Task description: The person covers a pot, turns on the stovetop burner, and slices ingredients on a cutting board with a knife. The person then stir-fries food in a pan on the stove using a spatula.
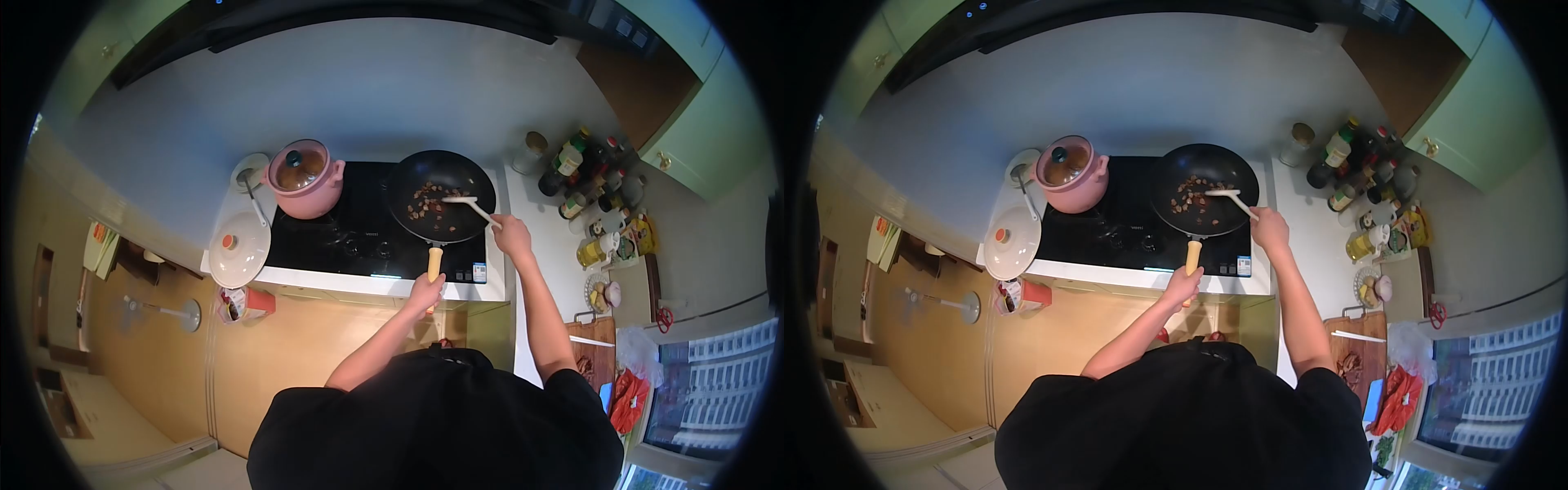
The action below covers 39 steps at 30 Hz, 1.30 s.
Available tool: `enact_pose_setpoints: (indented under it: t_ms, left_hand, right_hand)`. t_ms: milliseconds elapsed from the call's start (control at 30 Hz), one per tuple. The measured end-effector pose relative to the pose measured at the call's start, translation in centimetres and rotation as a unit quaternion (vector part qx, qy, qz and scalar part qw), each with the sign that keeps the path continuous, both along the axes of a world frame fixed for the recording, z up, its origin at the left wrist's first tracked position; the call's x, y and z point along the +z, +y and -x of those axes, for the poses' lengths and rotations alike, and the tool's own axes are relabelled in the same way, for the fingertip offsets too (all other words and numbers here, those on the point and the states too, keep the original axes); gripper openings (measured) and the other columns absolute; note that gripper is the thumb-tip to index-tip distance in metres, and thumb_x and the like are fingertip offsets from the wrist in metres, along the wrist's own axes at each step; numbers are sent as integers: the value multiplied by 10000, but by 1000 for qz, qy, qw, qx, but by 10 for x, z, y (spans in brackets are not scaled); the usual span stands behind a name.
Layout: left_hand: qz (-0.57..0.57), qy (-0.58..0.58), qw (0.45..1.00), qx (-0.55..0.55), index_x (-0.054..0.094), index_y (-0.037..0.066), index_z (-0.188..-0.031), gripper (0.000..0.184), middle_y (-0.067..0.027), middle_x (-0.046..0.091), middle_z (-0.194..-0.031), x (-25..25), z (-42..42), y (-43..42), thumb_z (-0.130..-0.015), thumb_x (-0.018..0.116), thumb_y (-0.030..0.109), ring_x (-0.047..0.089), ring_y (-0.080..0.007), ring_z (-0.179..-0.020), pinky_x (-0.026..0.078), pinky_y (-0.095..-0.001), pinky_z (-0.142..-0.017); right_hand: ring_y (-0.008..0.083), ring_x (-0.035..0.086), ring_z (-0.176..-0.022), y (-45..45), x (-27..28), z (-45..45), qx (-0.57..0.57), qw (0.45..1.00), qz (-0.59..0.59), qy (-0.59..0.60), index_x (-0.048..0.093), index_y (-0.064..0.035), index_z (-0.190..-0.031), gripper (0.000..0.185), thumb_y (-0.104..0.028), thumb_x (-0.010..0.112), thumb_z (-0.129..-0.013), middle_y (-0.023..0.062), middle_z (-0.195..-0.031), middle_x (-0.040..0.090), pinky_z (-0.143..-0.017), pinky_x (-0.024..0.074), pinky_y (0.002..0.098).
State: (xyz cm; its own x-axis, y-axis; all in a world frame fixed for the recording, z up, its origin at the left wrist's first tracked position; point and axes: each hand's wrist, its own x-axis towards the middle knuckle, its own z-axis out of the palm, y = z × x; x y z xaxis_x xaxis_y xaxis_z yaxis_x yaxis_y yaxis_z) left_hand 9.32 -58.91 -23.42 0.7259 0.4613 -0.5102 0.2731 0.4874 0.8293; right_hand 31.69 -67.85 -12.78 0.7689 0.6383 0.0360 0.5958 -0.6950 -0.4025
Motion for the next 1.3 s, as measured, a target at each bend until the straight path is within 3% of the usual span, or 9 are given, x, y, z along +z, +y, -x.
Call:
enact_pose_setpoints:
  t_ms: [100,233,367,400,467,733,900,1167,1300]
  left_hand:
    - [11,-11,1000,-17,438,62,-902,262,4,450,-694,-4,1,1,-981,591,259,413,-81,-488,352,-256,-411]
    - [7,-4,1000,-11,470,63,-885,259,8,447,-666,-13,-3,1,-972,607,265,417,-80,-476,354,-267,-400]
    - [-55,-50,996,57,624,72,-890,242,-8,548,-619,-54,-7,-2,-901,681,307,517,-138,-485,419,-341,-438]
    - [-150,18,986,76,633,54,-903,265,-34,573,-625,-64,-18,-4,-884,680,315,537,-154,-490,428,-360,-448]
    - [-131,18,990,43,629,-17,-893,330,-92,591,-616,-12,-1,-3,-867,650,311,598,-215,-515,470,-375,-489]
    - [-114,10,993,12,600,-54,-864,381,-93,565,-576,-26,-4,-1,-922,583,323,567,-211,-441,416,-375,-402]
    - [-142,9,990,16,604,-56,-813,391,-104,574,-565,-28,-4,-1,-902,586,325,580,-233,-435,481,-399,-406]
    - [-134,21,991,14,617,-44,-735,416,-128,602,-575,-36,-10,1,-886,587,342,604,-241,-447,468,-403,-399]
    - [-136,14,989,47,678,-3,-842,352,-89,647,-671,-38,-8,-4,-798,721,343,637,-208,-560,514,-353,-519]
  right_hand:
    - [383,648,-978,32,-34,-8,5,994,-95,-46,721,-149,-1140,291,-147,654,-857,181,-1030,699,-859,527,459]
    - [404,634,-990,57,-44,7,85,994,-62,-26,693,-127,-1176,326,-176,644,-858,194,-1042,684,-880,508,476]
    - [403,633,-981,58,-17,35,140,988,-51,-42,698,-102,-1147,294,-176,611,-876,201,-1026,677,-844,508,479]
    - [399,636,-990,57,-20,36,144,988,-44,-42,699,-100,-1150,298,-179,610,-877,204,-1030,679,-850,510,472]
    - [391,640,-1009,57,-19,35,149,988,-28,-41,702,-98,-1158,306,-183,609,-879,209,-1040,683,-863,512,458]
    - [376,660,-1018,-12,-10,23,170,984,-2,-50,694,-74,-1196,360,-75,672,-836,211,-1100,692,-908,510,435]
    - [374,657,-1046,-44,5,17,164,985,39,-20,691,-45,-1195,350,-61,659,-847,222,-1115,689,-924,503,427]
    - [354,647,-1083,39,-65,-44,143,988,-24,-49,669,-50,-1225,344,-123,620,-893,196,-1161,680,-946,492,412]
    - [377,651,-1040,51,-71,-31,188,978,-85,-11,676,-56,-1205,336,-143,601,-889,205,-1100,688,-912,503,416]
